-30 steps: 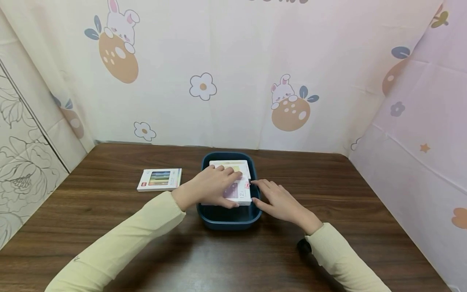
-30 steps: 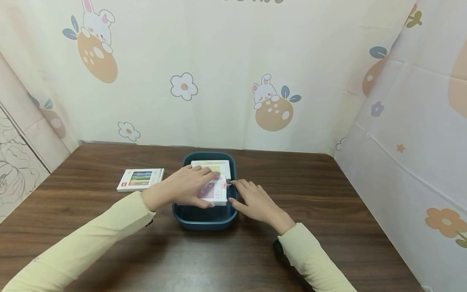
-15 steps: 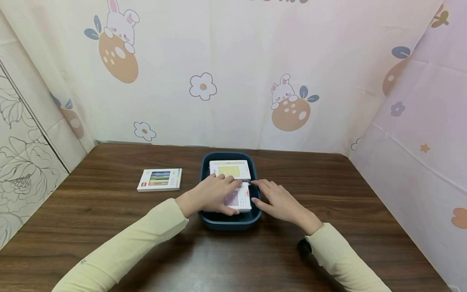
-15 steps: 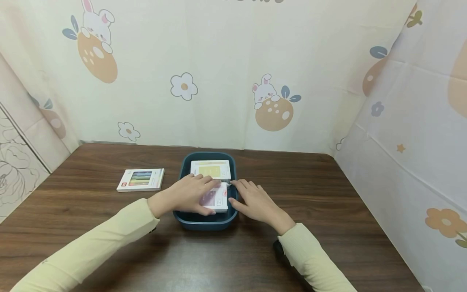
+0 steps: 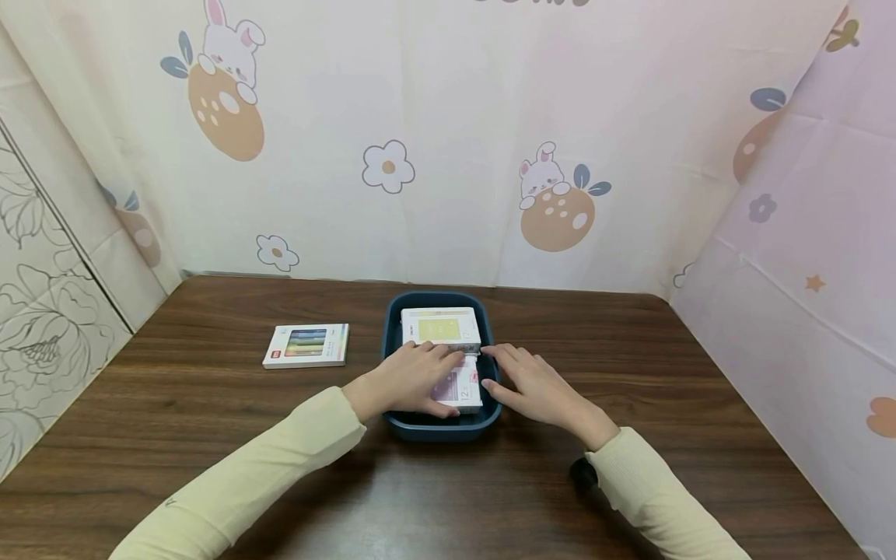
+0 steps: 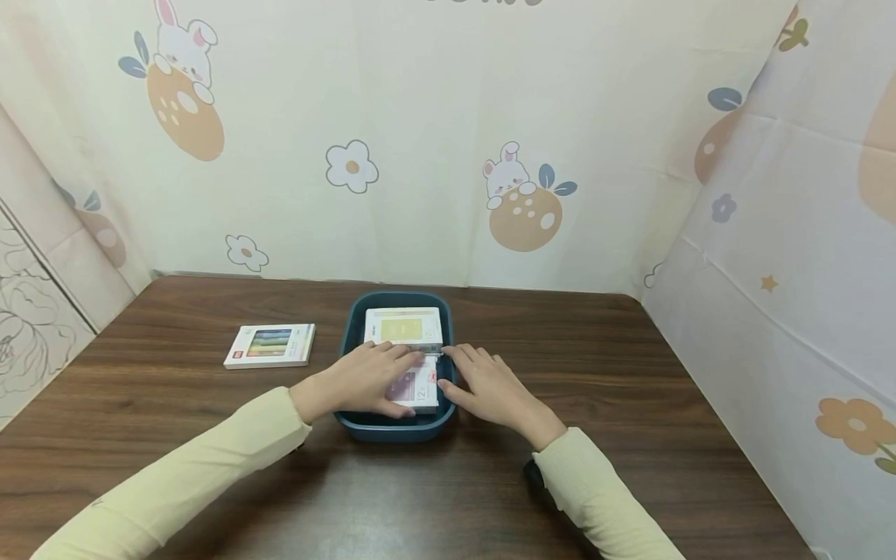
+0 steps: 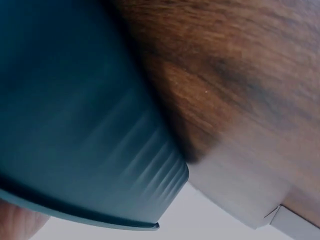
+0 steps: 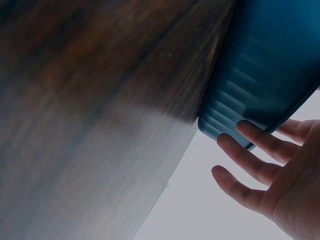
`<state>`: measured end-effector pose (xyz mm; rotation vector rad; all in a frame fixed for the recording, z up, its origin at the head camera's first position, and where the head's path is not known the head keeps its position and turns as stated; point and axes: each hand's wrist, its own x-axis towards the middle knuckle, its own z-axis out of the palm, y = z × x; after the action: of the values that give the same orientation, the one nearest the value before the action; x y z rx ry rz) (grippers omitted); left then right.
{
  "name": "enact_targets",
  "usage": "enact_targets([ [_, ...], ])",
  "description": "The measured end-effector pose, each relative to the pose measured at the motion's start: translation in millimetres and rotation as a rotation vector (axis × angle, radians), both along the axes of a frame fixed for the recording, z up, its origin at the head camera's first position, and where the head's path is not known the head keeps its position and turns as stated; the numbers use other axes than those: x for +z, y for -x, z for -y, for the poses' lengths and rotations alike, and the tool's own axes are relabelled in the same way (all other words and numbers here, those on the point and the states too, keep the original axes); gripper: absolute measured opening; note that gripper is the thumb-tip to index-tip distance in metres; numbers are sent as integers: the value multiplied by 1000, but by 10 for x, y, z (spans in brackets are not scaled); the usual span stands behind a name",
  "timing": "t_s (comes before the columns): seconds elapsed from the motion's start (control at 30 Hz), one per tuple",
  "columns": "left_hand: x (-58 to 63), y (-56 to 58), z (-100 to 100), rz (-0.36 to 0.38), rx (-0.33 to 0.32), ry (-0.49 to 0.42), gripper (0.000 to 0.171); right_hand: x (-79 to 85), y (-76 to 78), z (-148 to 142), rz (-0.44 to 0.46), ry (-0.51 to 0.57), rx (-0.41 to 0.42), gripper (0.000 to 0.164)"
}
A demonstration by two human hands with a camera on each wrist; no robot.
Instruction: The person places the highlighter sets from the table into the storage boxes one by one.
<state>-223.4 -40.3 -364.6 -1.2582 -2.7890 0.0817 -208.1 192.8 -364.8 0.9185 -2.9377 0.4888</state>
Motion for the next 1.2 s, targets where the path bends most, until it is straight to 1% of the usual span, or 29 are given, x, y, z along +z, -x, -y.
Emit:
enact_targets([
  [0.27,-47,6,-19,39,7,-8,81,-2,-3,5,-3,4,8,56],
  [0.6,-117,15,-42,37,8,12,81,5,-11,11,6,-1,0,55],
  [0.8,-110,13,-48,68,25,14,80,14,-20,10,11,1,-3,56],
  [1.03,-102,20,-49,51,1,-25,81,13,-15,13,7,0,-5,54],
  [1.2,-90,31,-35,55,-5,-29,80,8,-5,11,0,2,0,53],
])
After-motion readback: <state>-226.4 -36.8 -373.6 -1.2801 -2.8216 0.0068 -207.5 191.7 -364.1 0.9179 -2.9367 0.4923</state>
